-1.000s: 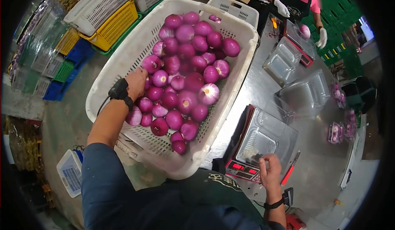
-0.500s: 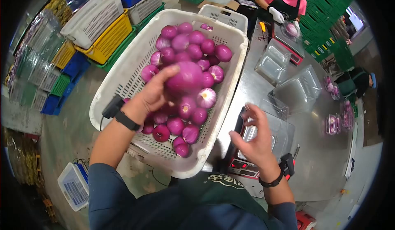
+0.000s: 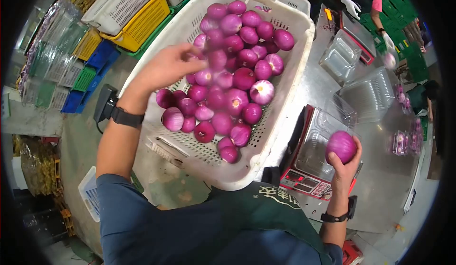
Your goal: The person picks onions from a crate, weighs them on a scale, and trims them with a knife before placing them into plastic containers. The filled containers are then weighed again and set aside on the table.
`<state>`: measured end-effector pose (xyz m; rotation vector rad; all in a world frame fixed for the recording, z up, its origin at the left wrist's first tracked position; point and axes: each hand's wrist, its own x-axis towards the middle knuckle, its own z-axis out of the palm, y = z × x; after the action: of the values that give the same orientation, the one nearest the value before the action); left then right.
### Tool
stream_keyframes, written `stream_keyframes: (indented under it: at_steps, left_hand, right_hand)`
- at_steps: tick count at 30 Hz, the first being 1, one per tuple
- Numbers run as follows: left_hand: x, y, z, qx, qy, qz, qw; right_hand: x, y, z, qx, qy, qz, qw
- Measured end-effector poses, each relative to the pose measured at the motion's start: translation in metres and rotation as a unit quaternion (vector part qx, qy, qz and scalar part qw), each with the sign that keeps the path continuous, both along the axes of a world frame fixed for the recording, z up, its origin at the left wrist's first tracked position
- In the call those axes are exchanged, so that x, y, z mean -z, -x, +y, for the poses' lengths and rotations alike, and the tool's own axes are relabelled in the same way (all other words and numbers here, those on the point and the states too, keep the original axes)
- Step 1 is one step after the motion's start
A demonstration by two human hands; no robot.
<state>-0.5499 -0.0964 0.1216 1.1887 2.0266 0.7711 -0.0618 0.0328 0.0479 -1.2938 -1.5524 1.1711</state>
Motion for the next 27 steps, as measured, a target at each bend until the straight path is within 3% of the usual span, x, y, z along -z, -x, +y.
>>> stream_keyframes:
  at_steps: [1, 5, 7, 8, 10, 11, 14, 16, 23, 27]
  left_hand:
    - [0.011, 0.018, -0.009, -0.009, 0.031, 0.105, 0.994]
    - [0.054, 0.043, -0.025, 0.028, 0.157, 0.172, 0.972]
    - [0.067, 0.034, -0.028, 0.115, 0.273, 0.237, 0.925]
    - [0.076, 0.028, -0.029, 0.117, 0.275, 0.237, 0.924]
    - [0.091, 0.012, -0.029, 0.204, 0.396, 0.327, 0.834]
    - [0.093, 0.003, -0.029, 0.207, 0.394, 0.329, 0.833]
    - [0.098, -0.018, -0.027, 0.229, 0.497, 0.356, 0.758]
    - [0.103, -0.026, -0.027, 0.232, 0.508, 0.364, 0.745]
    - [0.107, -0.036, -0.025, 0.214, 0.485, 0.394, 0.751]
    - [0.115, -0.033, -0.008, 0.196, 0.339, 0.443, 0.806]
  right_hand:
    - [0.006, -0.013, -0.003, 0.01, 0.004, -0.025, 1.0]
    - [0.023, -0.034, -0.009, 0.013, -0.018, -0.095, 0.995]
    - [0.023, -0.031, -0.011, 0.015, -0.009, -0.115, 0.993]
    - [0.023, -0.028, -0.011, 0.015, -0.003, -0.136, 0.991]
    - [0.028, -0.024, -0.012, 0.012, -0.007, -0.157, 0.988]
    - [0.031, -0.024, -0.012, 0.009, -0.014, -0.177, 0.984]
    - [0.044, -0.025, -0.011, -0.009, -0.036, -0.239, 0.97]
    - [0.04, -0.028, -0.012, -0.009, -0.04, -0.252, 0.967]
    - [0.039, -0.074, -0.013, 0.1, -0.075, -0.103, 0.987]
    - [0.04, -0.097, -0.021, 0.138, -0.057, -0.064, 0.987]
